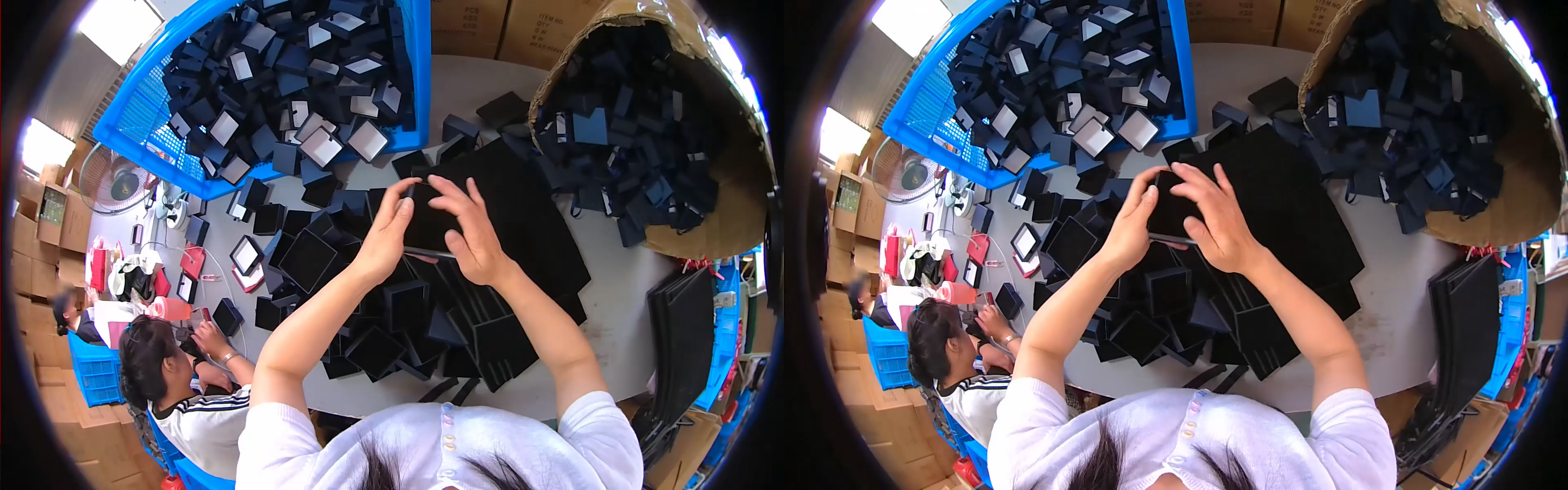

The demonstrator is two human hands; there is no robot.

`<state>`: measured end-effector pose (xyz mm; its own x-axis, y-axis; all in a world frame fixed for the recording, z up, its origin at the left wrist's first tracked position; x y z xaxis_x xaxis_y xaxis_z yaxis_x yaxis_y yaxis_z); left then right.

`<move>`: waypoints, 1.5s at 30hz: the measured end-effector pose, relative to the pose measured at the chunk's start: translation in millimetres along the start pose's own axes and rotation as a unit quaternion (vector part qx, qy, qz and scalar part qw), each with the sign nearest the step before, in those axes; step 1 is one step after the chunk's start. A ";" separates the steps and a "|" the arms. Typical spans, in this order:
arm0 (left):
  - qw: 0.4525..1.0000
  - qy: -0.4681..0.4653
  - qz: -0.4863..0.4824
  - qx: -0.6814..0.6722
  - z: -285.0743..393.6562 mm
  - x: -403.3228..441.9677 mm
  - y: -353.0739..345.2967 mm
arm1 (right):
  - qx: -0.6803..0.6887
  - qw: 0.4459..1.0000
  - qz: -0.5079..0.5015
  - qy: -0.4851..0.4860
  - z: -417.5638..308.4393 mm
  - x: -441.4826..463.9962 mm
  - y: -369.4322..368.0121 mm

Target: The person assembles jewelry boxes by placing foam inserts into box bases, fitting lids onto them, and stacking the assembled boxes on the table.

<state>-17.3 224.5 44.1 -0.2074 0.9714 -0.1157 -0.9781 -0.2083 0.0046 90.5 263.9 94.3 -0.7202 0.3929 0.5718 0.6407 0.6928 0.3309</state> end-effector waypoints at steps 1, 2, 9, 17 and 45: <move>0.996 0.050 0.000 -0.069 -2.2 -4.8 -2.1 | -0.003 1.000 -0.005 -0.001 1.1 -1.9 -4.6; 0.992 0.041 0.038 -0.110 -4.5 -3.7 3.6 | 0.005 1.000 -0.001 0.012 1.2 -1.8 -10.1; 0.955 -0.015 -0.044 0.293 7.1 4.6 68.1 | 0.030 0.982 0.187 0.019 47.8 16.2 35.8; 0.834 0.370 0.049 0.407 -127.3 174.7 231.5 | -0.346 0.881 -0.181 -0.267 306.1 72.3 21.1; 0.979 -0.151 0.135 0.034 38.4 -24.5 -17.4 | -0.087 0.949 0.290 -0.085 -35.6 -16.9 47.5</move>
Point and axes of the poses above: each hand's wrist, its own x-axis towards the middle knuckle, its own y-axis out of the back of the hand, z = x × y, the point moved 10 cm from there along x, towards the middle knuckle, and after that the axes turned 13 degrees about x, right-handed, at the moved point
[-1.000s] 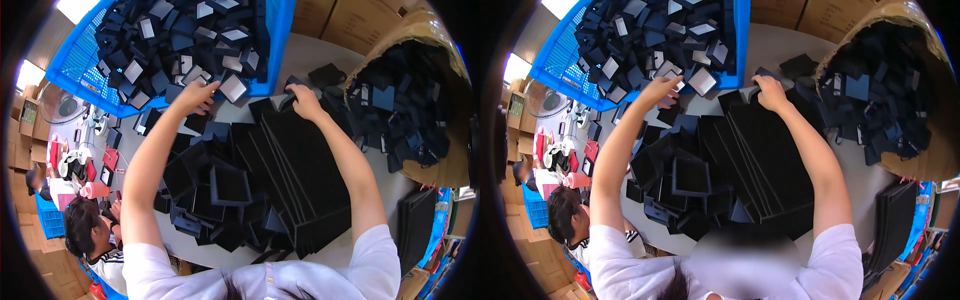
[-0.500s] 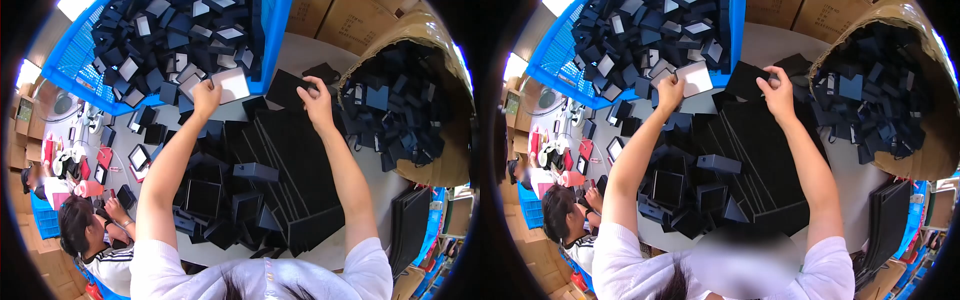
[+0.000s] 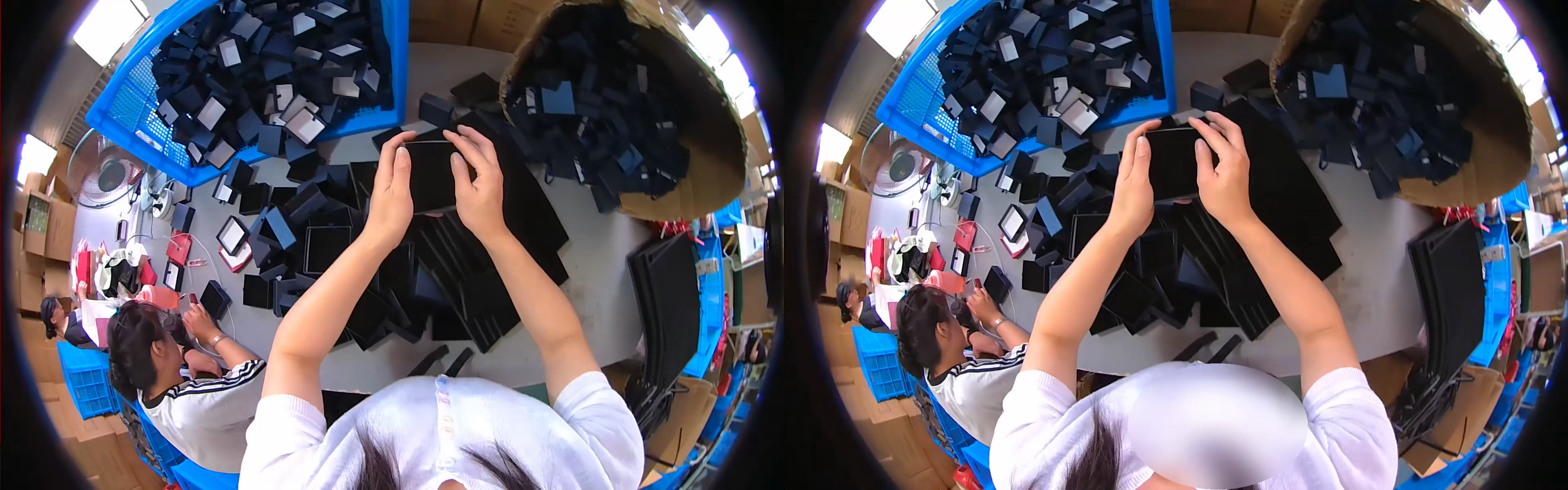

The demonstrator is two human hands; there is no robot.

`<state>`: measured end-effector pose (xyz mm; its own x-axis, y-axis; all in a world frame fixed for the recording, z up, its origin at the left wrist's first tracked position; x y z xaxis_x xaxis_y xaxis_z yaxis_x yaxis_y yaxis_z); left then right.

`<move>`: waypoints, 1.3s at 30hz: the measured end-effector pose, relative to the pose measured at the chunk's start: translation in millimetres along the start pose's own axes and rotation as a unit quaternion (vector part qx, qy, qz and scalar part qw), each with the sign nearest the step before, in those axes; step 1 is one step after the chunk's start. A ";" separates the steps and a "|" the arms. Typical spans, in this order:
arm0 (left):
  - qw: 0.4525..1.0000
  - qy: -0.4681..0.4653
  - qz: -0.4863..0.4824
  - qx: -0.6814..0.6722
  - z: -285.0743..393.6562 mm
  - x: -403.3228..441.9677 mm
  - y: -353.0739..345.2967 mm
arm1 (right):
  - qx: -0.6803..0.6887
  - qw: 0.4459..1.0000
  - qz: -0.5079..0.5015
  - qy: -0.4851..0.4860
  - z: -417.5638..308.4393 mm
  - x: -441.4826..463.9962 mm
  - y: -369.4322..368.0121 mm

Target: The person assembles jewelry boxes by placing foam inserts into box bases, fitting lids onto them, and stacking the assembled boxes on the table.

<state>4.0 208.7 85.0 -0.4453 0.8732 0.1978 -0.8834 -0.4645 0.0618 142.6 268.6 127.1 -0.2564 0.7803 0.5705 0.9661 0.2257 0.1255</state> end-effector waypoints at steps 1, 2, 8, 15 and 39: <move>1.000 0.011 -0.008 -0.002 -5.3 -1.8 -1.9 | 0.038 0.999 -0.031 0.005 -2.5 -2.4 0.5; 1.000 0.016 -0.003 -0.003 -3.6 -5.1 -1.0 | 0.075 0.995 -0.061 0.004 -3.0 -7.1 2.2; 0.984 0.157 -0.072 -0.032 -15.1 -31.9 -7.7 | 0.075 0.988 -0.132 -0.018 -14.0 -44.4 23.0; 0.956 0.187 -0.106 0.198 -21.9 -35.1 100.6 | -0.181 0.884 -0.426 -0.068 56.5 -147.0 80.6; 0.905 0.037 0.075 0.417 -172.4 182.7 190.5 | -0.179 0.957 -0.224 -0.045 81.4 -50.7 55.0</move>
Point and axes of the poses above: each hand's wrist, its own x-axis towards the middle knuckle, its own y-axis out of the back of the hand, z = x × y, the point moved 10 cm from there along x, towards the middle knuckle, and after that the axes turned 13 degrees about x, right-handed, at the moved point
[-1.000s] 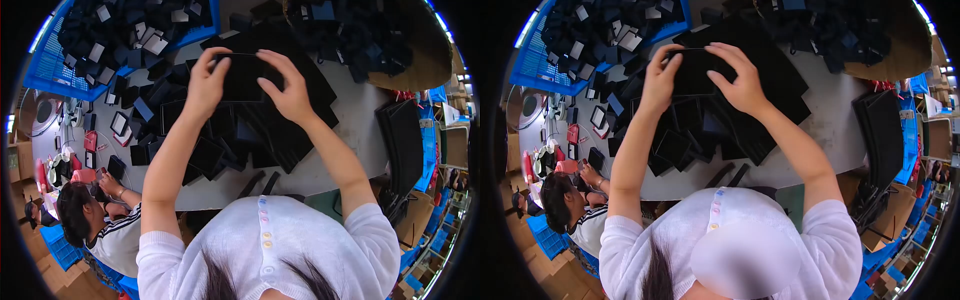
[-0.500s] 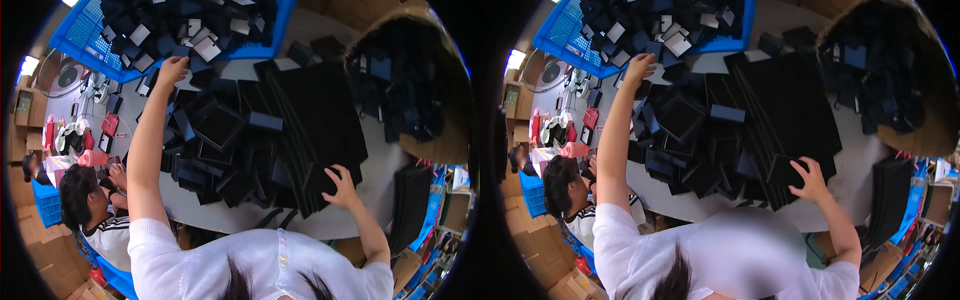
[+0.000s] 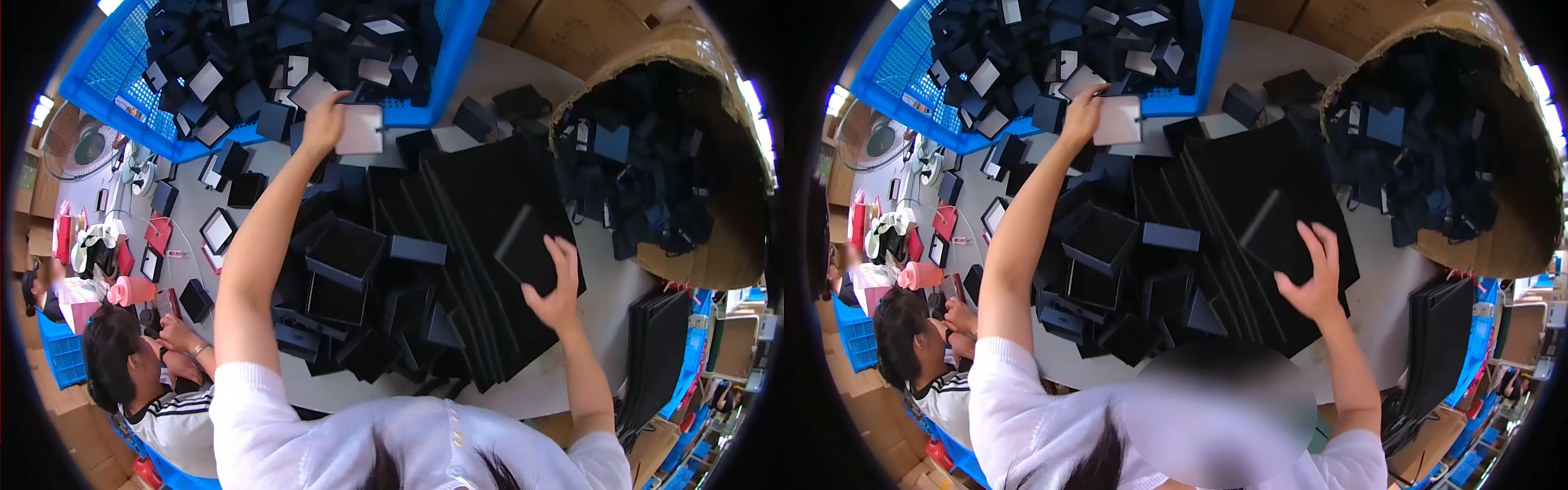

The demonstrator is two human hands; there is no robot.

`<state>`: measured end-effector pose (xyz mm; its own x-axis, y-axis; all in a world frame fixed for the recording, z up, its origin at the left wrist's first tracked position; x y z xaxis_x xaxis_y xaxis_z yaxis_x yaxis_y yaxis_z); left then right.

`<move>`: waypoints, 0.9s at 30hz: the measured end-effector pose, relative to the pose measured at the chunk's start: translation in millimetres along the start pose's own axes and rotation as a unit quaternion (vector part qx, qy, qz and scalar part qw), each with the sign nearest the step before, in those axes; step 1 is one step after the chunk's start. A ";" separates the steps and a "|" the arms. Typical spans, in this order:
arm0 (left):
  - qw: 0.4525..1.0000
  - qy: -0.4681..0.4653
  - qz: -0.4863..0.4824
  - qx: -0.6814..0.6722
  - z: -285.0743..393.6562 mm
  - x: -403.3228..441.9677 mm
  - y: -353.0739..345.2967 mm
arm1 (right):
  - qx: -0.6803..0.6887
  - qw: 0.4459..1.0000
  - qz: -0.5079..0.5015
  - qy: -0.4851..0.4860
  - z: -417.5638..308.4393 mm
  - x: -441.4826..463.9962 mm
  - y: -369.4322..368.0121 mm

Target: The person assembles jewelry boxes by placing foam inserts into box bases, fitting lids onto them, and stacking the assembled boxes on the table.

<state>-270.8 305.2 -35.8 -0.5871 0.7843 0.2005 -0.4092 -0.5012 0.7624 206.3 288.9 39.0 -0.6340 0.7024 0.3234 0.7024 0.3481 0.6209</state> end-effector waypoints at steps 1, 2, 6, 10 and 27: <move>0.999 -0.024 -0.027 0.000 38.2 -20.3 7.9 | -0.007 1.000 0.005 0.016 -6.8 13.1 -3.1; 0.997 -0.025 -0.069 0.021 72.5 -44.0 15.7 | -0.013 0.999 0.002 0.045 -19.6 25.4 -7.1; 0.977 -0.101 -0.168 -0.080 166.9 -131.4 22.0 | -0.036 0.987 -0.041 0.151 -82.2 55.1 -23.8; 0.923 -0.002 -0.164 -0.348 190.7 -170.8 13.6 | -0.088 0.976 -0.076 0.186 -107.7 53.3 -17.1; 0.915 0.071 -0.101 -0.385 182.9 -211.8 53.7 | -0.060 0.977 -0.011 0.206 -130.6 42.6 -22.7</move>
Point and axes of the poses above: each hand's wrist, its own x-axis towards the middle knuckle, its own y-axis out of the back of the hand, z = x × y, the point moved 10 cm from there along x, towards the middle knuckle, and after that the axes turned 13 degrees about x, right-handed, at the moved point
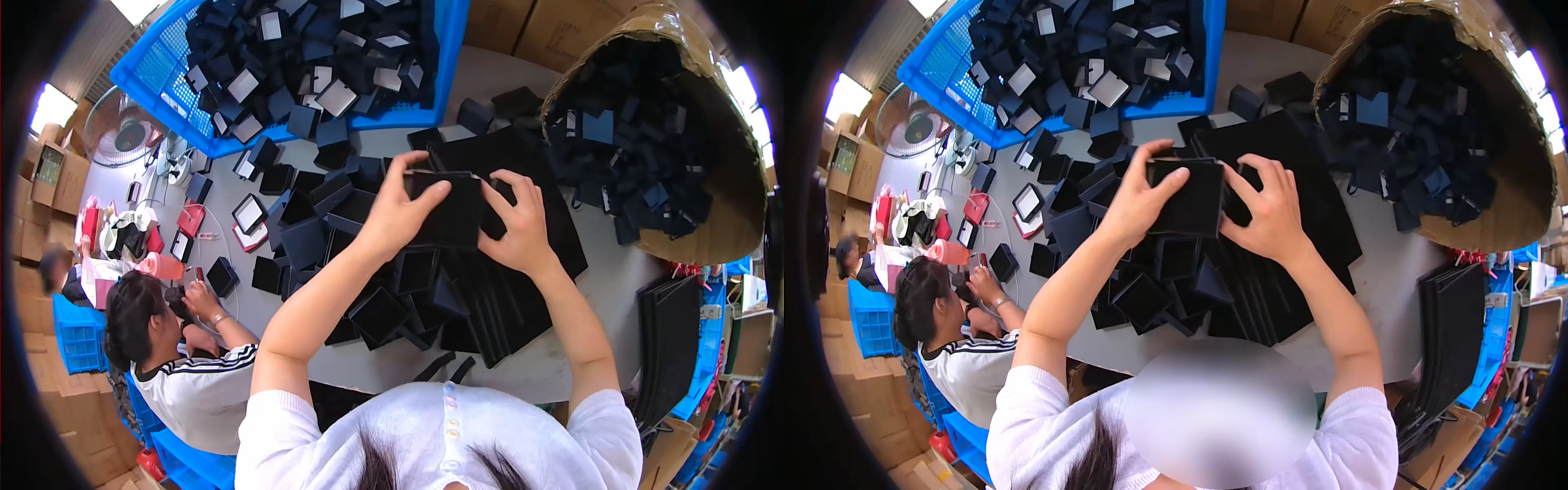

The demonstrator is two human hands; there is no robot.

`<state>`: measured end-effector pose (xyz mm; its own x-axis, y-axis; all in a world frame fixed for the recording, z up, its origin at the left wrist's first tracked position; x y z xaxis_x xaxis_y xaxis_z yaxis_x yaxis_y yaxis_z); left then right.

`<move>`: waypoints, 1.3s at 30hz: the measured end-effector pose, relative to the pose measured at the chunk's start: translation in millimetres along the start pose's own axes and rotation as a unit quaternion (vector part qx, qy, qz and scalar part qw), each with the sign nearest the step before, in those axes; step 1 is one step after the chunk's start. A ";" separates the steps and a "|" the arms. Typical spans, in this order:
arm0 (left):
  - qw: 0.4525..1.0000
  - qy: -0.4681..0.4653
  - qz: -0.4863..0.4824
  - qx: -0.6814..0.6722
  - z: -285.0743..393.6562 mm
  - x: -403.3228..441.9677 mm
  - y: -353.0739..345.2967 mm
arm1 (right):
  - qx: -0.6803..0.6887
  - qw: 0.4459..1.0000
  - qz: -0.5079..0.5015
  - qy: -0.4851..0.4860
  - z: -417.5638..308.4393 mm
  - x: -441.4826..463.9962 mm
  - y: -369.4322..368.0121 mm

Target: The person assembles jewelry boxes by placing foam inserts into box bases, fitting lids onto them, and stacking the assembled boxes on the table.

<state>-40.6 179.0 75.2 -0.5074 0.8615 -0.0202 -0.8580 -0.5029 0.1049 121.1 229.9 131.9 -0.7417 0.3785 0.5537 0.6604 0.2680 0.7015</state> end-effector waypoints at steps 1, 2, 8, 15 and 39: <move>0.996 -0.054 -0.004 0.065 8.4 -2.7 4.0 | -0.017 1.000 0.000 -0.026 0.9 3.9 -3.6; 0.993 -0.039 -0.003 0.109 0.6 4.4 16.0 | -0.036 0.997 0.001 -0.072 10.6 6.8 -7.2; 0.984 -0.046 0.125 0.119 -14.2 5.3 49.0 | 0.087 0.988 0.119 0.045 -23.4 6.4 -6.9; 0.999 -0.024 0.008 0.031 2.7 -10.3 19.7 | 0.124 0.987 0.045 0.095 -35.6 18.3 -28.7; 0.759 0.177 -0.008 0.627 -150.5 239.9 196.9 | -0.122 0.948 -0.122 -0.267 186.5 -114.1 -71.2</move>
<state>-343.3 276.0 -58.6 -0.6780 0.6824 -0.2732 -0.2259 0.1602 0.9609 180.5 332.8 -64.9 -0.6611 0.7435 0.1004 0.3807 0.2171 0.8989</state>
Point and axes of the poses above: each hand's wrist, its own x-axis towards the middle knuckle, its own y-axis out of the back of the hand, z = x × y, the point moved 10 cm from there along x, towards the middle knuckle, and after that the axes turned 13 degrees about x, right-handed, at the moved point
